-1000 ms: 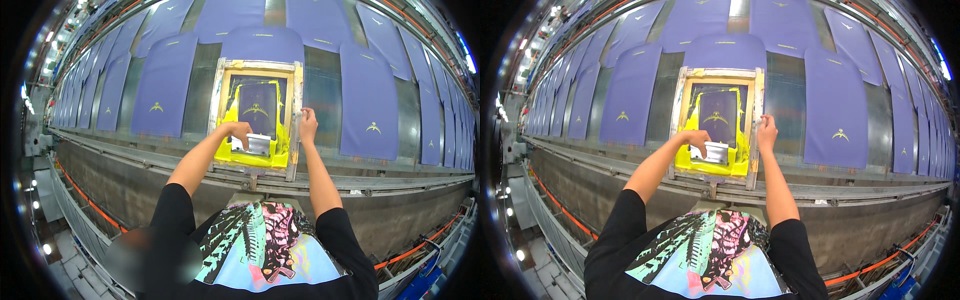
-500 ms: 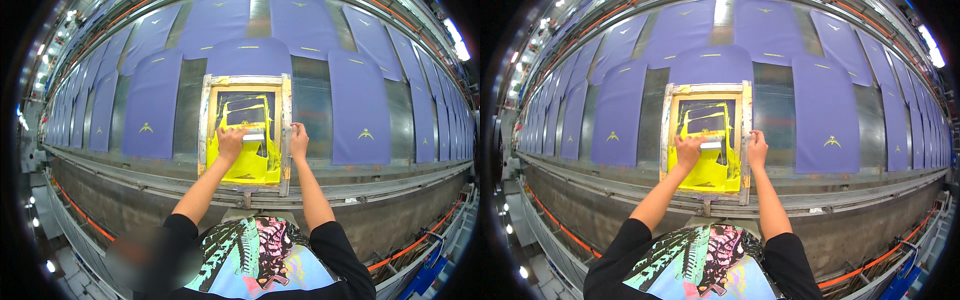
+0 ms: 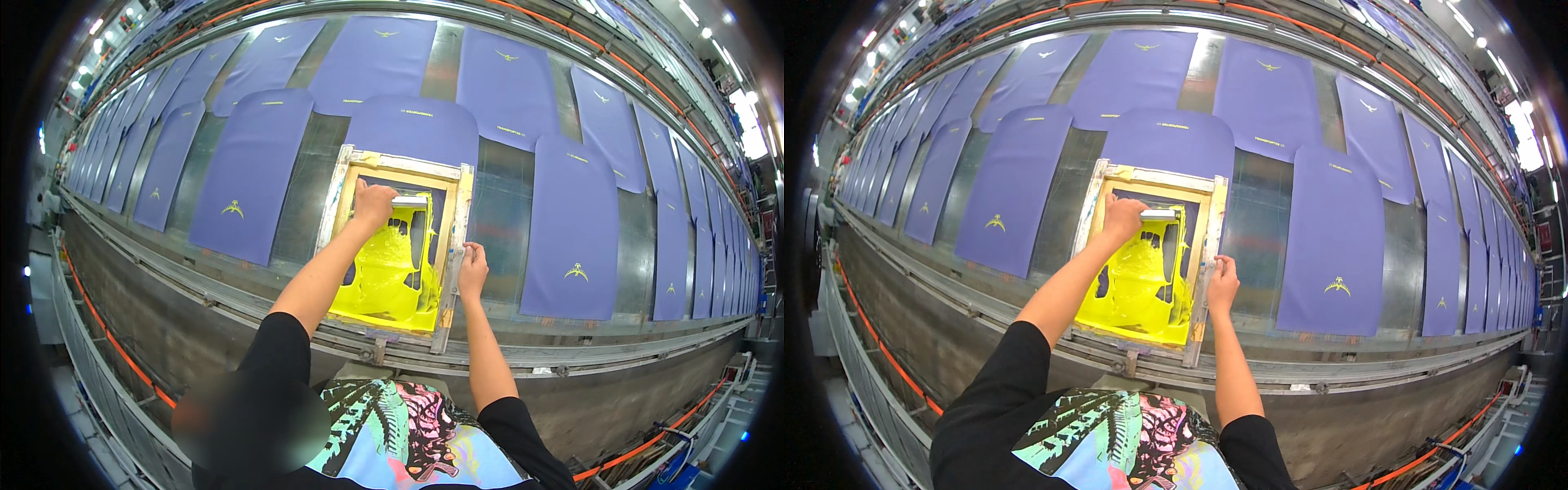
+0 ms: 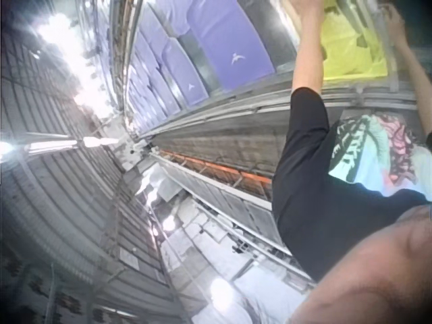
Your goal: The person performs screen printing on a series of purple t-shirts laid out on a conveyor. They use a squeegee to pull yellow ink across a screen frame, imprinting a design onto each shirt in sequence.
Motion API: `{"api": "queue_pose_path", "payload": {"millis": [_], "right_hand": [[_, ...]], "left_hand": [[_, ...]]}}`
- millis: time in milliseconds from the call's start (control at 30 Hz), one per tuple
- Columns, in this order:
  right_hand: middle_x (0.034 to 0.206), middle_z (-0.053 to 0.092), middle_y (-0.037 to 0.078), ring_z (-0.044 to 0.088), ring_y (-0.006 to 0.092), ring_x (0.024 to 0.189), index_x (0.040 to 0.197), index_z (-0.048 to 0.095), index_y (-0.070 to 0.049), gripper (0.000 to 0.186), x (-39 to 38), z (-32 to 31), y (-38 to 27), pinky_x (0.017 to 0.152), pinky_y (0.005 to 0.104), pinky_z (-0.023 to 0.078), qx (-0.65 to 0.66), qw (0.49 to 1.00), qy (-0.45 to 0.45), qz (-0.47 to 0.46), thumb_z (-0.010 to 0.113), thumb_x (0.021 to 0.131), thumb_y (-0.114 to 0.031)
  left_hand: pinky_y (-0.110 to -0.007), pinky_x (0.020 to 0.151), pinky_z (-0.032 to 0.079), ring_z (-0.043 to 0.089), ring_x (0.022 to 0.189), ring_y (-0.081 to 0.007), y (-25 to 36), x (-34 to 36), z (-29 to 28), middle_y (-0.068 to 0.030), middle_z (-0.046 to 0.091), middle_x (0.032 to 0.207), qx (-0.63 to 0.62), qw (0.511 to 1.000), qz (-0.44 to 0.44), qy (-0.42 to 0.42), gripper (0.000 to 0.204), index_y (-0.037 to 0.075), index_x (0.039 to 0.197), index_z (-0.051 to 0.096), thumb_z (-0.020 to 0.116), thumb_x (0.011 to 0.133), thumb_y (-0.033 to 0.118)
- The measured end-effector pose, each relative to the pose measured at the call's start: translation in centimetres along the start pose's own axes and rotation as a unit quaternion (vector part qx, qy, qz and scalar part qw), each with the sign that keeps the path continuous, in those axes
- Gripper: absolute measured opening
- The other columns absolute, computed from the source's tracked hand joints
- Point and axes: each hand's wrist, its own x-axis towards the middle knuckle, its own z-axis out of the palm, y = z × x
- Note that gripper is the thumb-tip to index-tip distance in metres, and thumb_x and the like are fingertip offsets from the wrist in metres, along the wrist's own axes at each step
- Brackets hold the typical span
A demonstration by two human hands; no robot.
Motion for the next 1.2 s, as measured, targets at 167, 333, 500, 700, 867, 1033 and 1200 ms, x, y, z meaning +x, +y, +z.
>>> {"api": "queue_pose_path", "payload": {"millis": [167, 333, 500, 700, 867, 1033, 1200], "right_hand": [[0.063, 0.05, 0.008, 0.047, 0.0179, 0.057, 0.108, 0.067, -0.008, 0.018, 0.3, -0.8, 0.0, 0.058, 0.0387, 0.039, -0.009, 1.0, 0.018, -0.019, 0.054, 0.104, -0.02], [0.063, 0.05, 0.009, 0.049, 0.0198, 0.058, 0.107, 0.067, -0.008, 0.018, 0.9, -0.8, 1.4, 0.06, 0.0402, 0.04, 0.002, 1.0, 0.021, -0.007, 0.054, 0.103, -0.02], [0.064, 0.052, 0.01, 0.05, 0.0195, 0.059, 0.106, 0.067, -0.008, 0.018, -0.4, 0.3, 3.2, 0.06, 0.0401, 0.041, -0.02, 1.0, 0.018, -0.003, 0.054, 0.103, -0.02], [0.066, 0.054, 0.008, 0.05, 0.0172, 0.06, 0.106, 0.066, -0.007, 0.018, -5.8, 3.0, 4.5, 0.06, 0.038, 0.041, -0.009, 1.0, -0.005, 0.016, 0.055, 0.104, -0.021], [0.066, 0.054, 0.008, 0.05, 0.0164, 0.061, 0.105, 0.067, -0.007, 0.018, -0.7, 0.8, 2.4, 0.06, 0.0382, 0.041, -0.02, 1.0, 0.012, -0.01, 0.055, 0.103, -0.02], [0.065, 0.052, 0.006, 0.048, 0.0154, 0.06, 0.105, 0.068, -0.007, 0.017, 0.4, -2.2, 2.8, 0.06, 0.0376, 0.041, 0.0, 0.999, 0.022, -0.044, 0.056, 0.103, -0.019], [0.067, 0.054, 0.002, 0.048, 0.012, 0.061, 0.104, 0.07, -0.007, 0.016, 3.4, -4.7, 5.5, 0.059, 0.0348, 0.041, 0.018, 1.0, -0.009, -0.012, 0.058, 0.102, -0.017]], "left_hand": [[-0.045, 0.089, 0.04, 0.067, 0.084, -0.0204, 2.1, -8.0, 2.1, 0.0008, 0.076, 0.093, -0.007, 0.996, 0.056, 0.074, 0.03, 0.026, 0.097, 0.08, 0.062, 0.085, 0.006], [-0.043, 0.086, 0.04, 0.067, 0.084, -0.0189, 4.1, -17.6, 3.0, 0.0015, 0.076, 0.093, -0.091, 0.986, 0.09, 0.104, 0.028, 0.023, 0.095, 0.079, 0.062, 0.083, 0.005], [-0.047, 0.092, 0.039, 0.069, 0.088, -0.0207, 1.6, -10.9, 4.9, -0.0009, 0.077, 0.099, -0.082, 0.991, 0.037, 0.102, 0.028, 0.025, 0.096, 0.08, 0.061, 0.085, 0.008], [-0.045, 0.095, 0.038, 0.072, 0.093, -0.0228, -3.0, -3.6, 5.9, -0.0041, 0.077, 0.093, -0.016, 0.999, -0.014, 0.047, 0.03, 0.028, 0.097, 0.082, 0.064, 0.08, 0.009], [-0.05, 0.097, 0.036, 0.07, 0.093, -0.0191, 0.9, -4.2, 4.1, 0.0013, 0.076, 0.094, -0.014, 0.999, 0.018, 0.04, 0.031, 0.026, 0.099, 0.08, 0.058, 0.085, 0.008], [-0.044, 0.093, 0.04, 0.069, 0.087, -0.0196, 5.8, -14.2, 3.4, 0.0024, 0.076, 0.094, -0.011, 0.997, 0.066, 0.043, 0.03, 0.025, 0.097, 0.079, 0.062, 0.082, 0.005], [-0.042, 0.092, 0.042, 0.066, 0.093, -0.0198, 8.9, -20.6, 4.5, 0.0031, 0.074, 0.104, -0.08, 0.986, 0.125, 0.076, 0.031, 0.019, 0.104, 0.073, 0.065, 0.078, 0.004]]}}
